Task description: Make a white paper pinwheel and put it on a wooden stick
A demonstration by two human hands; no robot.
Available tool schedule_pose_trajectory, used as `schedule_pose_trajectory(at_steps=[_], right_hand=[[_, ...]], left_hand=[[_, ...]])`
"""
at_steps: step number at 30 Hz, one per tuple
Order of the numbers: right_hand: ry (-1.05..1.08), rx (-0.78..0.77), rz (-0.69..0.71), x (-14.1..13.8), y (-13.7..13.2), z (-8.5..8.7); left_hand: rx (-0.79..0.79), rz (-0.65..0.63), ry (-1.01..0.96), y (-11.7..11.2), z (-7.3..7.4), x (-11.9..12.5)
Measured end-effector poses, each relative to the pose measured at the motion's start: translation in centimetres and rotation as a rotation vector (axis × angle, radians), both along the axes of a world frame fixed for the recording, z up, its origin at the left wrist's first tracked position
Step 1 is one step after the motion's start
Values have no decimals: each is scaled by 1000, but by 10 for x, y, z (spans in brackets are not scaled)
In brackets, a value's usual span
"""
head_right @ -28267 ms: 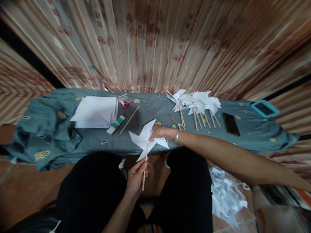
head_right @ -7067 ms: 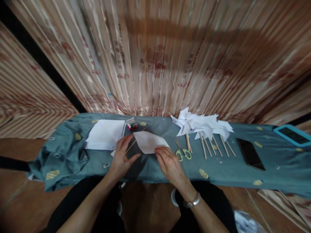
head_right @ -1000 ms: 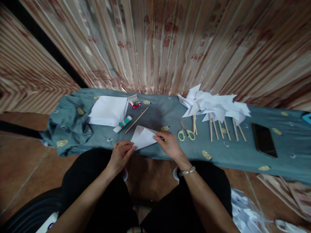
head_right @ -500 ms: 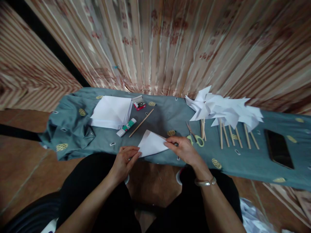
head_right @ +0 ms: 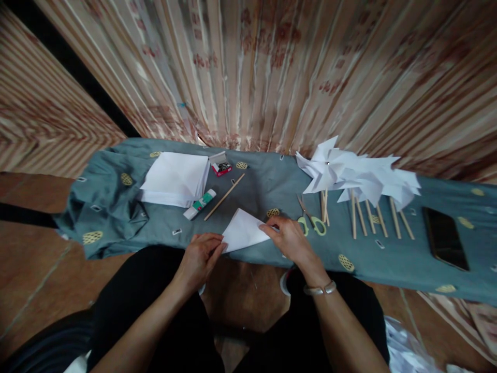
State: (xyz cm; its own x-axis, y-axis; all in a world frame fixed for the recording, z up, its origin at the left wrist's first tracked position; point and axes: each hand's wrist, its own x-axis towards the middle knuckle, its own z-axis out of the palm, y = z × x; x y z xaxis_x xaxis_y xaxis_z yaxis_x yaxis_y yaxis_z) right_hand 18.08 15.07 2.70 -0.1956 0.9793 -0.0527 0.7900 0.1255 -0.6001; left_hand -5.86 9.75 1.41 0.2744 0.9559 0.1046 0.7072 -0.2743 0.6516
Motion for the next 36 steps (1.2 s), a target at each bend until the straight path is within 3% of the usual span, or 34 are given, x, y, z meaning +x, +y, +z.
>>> schedule_pose_trajectory(at_steps=[5, 10, 12, 14, 16, 21, 36], right_hand=[[-50, 36, -73, -4, 1, -4], [-92, 8, -114, -7, 3, -3], [-107, -4, -105, -7, 4, -2], [-104, -6, -91, -7, 5, -2], [-93, -1, -85, -7, 5, -3], [-127, 19, -76, -8, 8, -3], [-140, 47, -73, -8, 10, -3]], left_hand=[[19, 24, 40, 4, -1, -5], [175, 70, 117, 6, 9, -2], [261, 18, 130, 4, 12, 10], [303, -127, 144, 0, 11, 26], [308, -227, 165, -3, 5, 40], [239, -249, 251, -5, -12, 50], [180, -242, 265, 0, -13, 46]])
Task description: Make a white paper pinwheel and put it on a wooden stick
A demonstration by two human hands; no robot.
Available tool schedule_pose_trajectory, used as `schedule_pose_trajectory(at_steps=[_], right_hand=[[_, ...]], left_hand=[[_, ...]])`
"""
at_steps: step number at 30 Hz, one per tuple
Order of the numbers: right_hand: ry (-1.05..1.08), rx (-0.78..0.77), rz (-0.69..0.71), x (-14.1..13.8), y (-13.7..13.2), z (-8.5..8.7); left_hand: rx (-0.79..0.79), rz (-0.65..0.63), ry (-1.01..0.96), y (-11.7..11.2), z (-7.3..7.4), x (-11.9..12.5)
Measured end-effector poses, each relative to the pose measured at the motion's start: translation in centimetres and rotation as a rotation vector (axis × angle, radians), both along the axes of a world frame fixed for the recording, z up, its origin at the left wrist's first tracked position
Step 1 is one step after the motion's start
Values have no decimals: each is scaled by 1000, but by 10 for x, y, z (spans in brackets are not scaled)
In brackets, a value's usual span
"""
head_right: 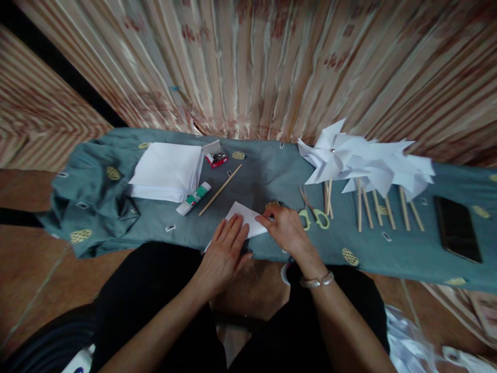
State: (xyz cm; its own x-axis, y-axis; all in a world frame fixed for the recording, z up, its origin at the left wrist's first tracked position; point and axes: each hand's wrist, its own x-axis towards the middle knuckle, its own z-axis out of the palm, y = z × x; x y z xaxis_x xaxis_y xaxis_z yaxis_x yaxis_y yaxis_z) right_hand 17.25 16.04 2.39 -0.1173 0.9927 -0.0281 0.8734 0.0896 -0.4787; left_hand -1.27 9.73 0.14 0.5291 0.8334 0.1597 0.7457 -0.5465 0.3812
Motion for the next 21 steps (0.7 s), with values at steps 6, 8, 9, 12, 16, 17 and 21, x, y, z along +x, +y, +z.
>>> schedule_pose_trajectory(at_steps=[6, 8, 9, 12, 16, 17, 21], right_hand=[[-39, 13, 7, -1, 0, -1], [-49, 28, 0, -1, 0, -2], [-54, 30, -4, -1, 0, -2], [-76, 15, -10, -2, 0, -2], [-100, 26, 1, -3, -1, -1], [-106, 31, 6, -3, -1, -1], [-140, 53, 44, -3, -3, -3]], left_hand=[[-1, 0, 0, 0, 0, -1], [-12, -3, -2, 0, 0, -1], [-15, -3, 0, 0, 0, -1], [-14, 0, 13, 0, 0, -1], [-13, 4, 21, 0, -2, 0], [-13, 3, 26, 0, -2, 0], [-2, -6, 55, -1, -5, 0]])
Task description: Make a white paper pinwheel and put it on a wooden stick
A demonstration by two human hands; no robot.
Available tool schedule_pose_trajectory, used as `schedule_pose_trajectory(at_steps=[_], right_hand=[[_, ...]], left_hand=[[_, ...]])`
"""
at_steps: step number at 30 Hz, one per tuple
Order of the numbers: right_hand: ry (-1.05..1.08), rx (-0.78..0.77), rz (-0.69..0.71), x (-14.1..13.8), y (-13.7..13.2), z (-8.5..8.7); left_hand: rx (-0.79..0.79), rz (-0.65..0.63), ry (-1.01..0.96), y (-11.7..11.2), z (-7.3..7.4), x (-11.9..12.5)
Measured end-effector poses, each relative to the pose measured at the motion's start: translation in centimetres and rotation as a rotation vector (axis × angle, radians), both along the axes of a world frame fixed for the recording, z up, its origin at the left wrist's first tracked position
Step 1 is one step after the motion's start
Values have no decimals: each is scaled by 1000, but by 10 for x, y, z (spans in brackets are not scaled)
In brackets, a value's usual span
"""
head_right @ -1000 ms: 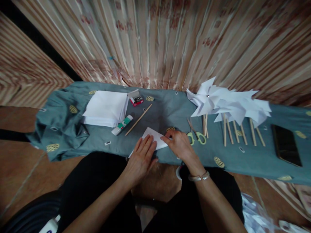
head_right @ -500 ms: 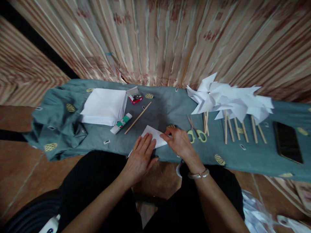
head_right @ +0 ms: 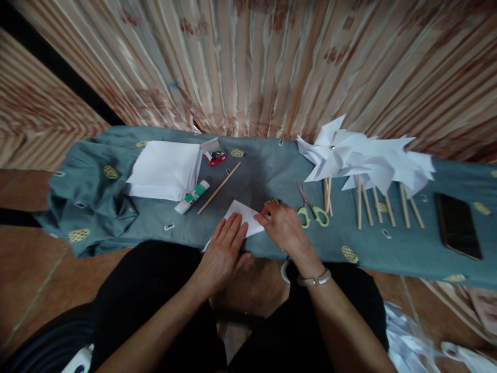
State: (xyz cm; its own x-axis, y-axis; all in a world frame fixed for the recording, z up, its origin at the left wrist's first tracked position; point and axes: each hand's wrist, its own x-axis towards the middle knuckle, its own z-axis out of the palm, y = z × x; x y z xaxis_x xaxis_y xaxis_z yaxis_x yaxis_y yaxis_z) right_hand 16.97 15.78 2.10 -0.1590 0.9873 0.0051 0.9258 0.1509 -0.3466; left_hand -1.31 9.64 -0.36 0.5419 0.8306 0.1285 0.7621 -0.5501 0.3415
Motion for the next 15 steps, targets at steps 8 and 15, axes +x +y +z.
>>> schedule_pose_trajectory(at_steps=[8, 15], right_hand=[[-43, 249, 113, -8, -16, -8], [-67, 363, 63, -31, -43, -25]], left_hand=[[44, -11, 44, -3, -7, 0], [56, -20, 138, -2, -5, 2]])
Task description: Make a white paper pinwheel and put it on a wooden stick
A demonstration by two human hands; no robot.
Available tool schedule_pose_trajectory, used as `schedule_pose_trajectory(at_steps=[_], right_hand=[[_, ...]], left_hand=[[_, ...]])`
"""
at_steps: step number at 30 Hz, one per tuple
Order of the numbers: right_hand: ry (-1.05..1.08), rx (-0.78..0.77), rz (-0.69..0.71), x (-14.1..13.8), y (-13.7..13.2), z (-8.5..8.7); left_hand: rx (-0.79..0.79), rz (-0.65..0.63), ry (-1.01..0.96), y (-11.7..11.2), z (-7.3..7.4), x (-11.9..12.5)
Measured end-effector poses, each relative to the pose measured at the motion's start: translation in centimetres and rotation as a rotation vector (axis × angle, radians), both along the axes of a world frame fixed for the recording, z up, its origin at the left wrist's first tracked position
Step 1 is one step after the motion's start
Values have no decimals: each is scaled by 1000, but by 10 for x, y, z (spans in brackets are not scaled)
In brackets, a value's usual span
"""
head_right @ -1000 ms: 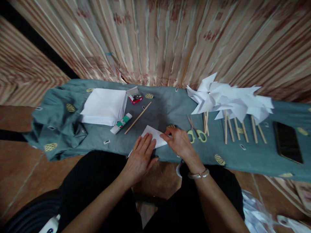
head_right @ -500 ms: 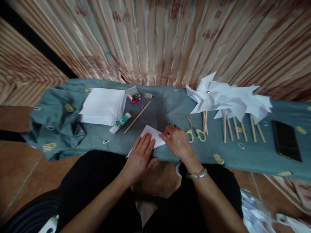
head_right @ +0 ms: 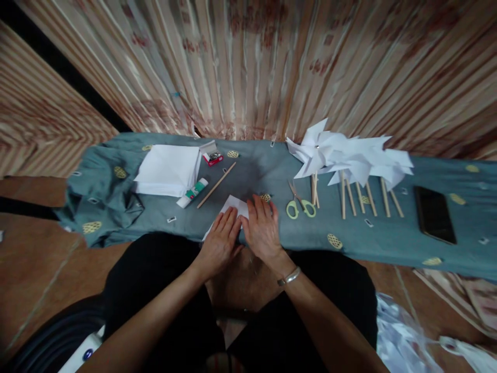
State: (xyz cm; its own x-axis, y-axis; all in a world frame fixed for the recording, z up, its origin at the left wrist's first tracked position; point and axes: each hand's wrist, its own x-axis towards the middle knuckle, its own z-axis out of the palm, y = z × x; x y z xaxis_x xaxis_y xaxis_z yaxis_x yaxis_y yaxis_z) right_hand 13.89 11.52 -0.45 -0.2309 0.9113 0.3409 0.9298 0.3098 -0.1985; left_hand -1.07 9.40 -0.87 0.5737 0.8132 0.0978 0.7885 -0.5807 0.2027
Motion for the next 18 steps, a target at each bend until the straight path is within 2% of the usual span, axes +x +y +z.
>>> schedule_pose_trajectory(at_steps=[4, 7, 13, 18], right_hand=[[3, -24, -44, 0, -4, -8], [2, -31, -101, 14, -3, -11], [20, -49, -234, 52, -3, -16], [27, -65, -252, 55, -4, -18]], left_hand=[[9, -23, 47, 1, 2, -2], [25, -60, 78, 0, 1, -8], [33, -33, 106, -9, 1, -35], [47, 6, 134, -20, 4, -55]])
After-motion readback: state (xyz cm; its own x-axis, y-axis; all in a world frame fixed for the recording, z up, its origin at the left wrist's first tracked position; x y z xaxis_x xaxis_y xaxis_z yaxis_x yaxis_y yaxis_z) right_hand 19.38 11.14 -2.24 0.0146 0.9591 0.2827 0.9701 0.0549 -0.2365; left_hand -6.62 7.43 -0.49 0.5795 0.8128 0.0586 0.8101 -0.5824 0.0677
